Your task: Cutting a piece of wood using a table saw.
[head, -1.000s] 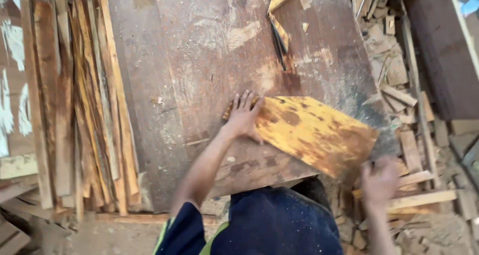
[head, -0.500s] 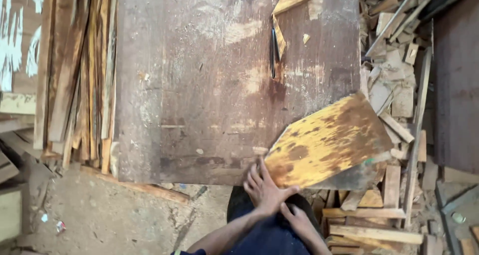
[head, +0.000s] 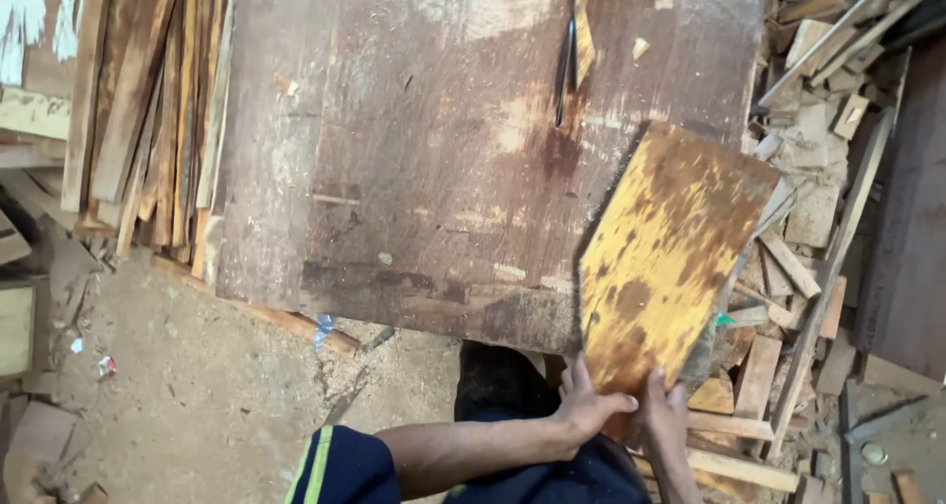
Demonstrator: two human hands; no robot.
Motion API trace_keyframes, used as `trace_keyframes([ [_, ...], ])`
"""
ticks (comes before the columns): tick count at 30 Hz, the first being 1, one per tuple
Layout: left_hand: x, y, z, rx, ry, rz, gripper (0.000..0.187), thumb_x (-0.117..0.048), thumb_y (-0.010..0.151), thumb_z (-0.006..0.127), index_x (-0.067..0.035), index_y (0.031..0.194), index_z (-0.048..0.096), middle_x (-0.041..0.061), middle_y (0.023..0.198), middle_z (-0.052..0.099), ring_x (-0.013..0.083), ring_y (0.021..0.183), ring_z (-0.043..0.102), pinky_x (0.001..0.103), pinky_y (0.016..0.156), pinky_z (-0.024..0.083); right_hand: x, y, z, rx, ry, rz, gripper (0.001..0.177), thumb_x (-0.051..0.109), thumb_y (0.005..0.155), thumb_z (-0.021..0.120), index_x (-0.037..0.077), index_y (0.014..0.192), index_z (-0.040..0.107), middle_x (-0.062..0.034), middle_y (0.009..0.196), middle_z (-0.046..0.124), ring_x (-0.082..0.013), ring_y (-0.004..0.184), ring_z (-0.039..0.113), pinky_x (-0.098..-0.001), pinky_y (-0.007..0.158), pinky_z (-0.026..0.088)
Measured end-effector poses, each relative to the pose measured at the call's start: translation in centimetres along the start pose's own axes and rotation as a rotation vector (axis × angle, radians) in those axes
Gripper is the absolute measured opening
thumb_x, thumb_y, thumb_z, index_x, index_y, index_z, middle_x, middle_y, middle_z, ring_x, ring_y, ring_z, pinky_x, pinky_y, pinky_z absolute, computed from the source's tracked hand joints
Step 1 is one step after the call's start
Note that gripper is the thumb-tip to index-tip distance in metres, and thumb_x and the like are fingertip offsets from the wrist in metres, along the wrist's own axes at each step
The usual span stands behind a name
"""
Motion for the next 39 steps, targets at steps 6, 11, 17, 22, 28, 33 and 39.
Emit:
trace_keyframes([
  [6,1.5,3.1,2.4,0.117,-0.308,0.233,0.087,-0.035,0.083,0.080,-0.003,0.150,0.036,0.015,0.139,0.049,0.0265,0.126,0.048,0.039,0.107,0.042,11.4,-2.9,-5.0,-0.164,-0.448,-0.328,0.050,0.045,0.109,0.058,-0.004,0.105,0.064,-0.0129,0.081,0.065,-0.0192,0.075,0.060,-0.0386,0.066,0.049],
  [11,-2.0,4.4,-8.4,-0.329,-0.252,0.574,0.034,-0.017,0.092,0.074,-0.001,0.121,0.067,0.010,0.108,0.065,0.0147,0.094,0.064,0.030,0.085,0.055,14.7,-1.5,-3.1,-0.002,-0.352,-0.561,0.050,0.043,0.103,0.059,-0.004,0.117,0.067,-0.0089,0.099,0.071,-0.0147,0.089,0.063,-0.0336,0.078,0.049],
  [17,0.9,2.7,-20.6,-0.646,-0.205,0.528,0.027,-0.018,0.098,0.068,-0.003,0.120,0.070,0.007,0.116,0.062,0.0153,0.100,0.063,0.027,0.085,0.055,16.4,-0.5,-0.3,0.049,-0.473,-0.315,0.053,0.048,0.103,0.057,0.000,0.122,0.069,-0.0142,0.092,0.072,-0.0188,0.082,0.062,-0.0354,0.076,0.051],
  [22,9.6,1.7,-24.0,-0.713,-0.799,0.322,0.033,-0.022,0.095,0.067,-0.004,0.122,0.065,0.007,0.100,0.067,0.0137,0.085,0.063,0.023,0.069,0.053,19.3,2.8,0.0,0.070,-0.340,-0.306,0.056,0.049,0.104,0.059,-0.003,0.123,0.066,-0.0140,0.103,0.074,-0.0206,0.092,0.068,-0.0370,0.084,0.053],
  [28,11.5,-0.1,-25.7,-0.919,-0.691,0.380,0.039,-0.021,0.094,0.067,-0.002,0.128,0.066,0.006,0.103,0.069,0.0135,0.089,0.066,0.027,0.077,0.054,40.9,26.4,4.4,-0.055,-0.955,-0.626,0.077,0.067,0.109,0.047,-0.004,0.112,0.075,-0.0319,0.107,0.073,-0.0462,0.102,0.070,-0.0562,0.085,0.053],
  [33,10.6,-0.8,-25.0,-0.948,-0.511,0.410,0.036,-0.020,0.093,0.069,0.001,0.122,0.070,0.010,0.101,0.070,0.0175,0.089,0.065,0.031,0.081,0.053,45.8,25.0,7.1,0.004,-0.312,-0.562,0.071,0.059,0.099,0.064,-0.009,0.117,0.067,-0.0220,0.104,0.071,-0.0358,0.094,0.071,-0.0486,0.072,0.054],
  [39,3.2,-2.2,-20.0,-0.822,-0.318,0.514,0.033,-0.023,0.088,0.072,-0.003,0.114,0.071,0.007,0.107,0.073,0.0191,0.098,0.069,0.031,0.088,0.056,30.1,12.4,3.5,-0.113,-0.436,-0.803,0.064,0.051,0.104,0.059,-0.005,0.136,0.062,-0.0308,0.120,0.068,-0.0449,0.114,0.065,-0.0509,0.095,0.051],
])
Point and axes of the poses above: each hand's wrist, its own y-axis towards the middle knuckle, its own z-axis out of the palm, x = y × z, the point moved 9 cm from there along y, towards the middle knuckle
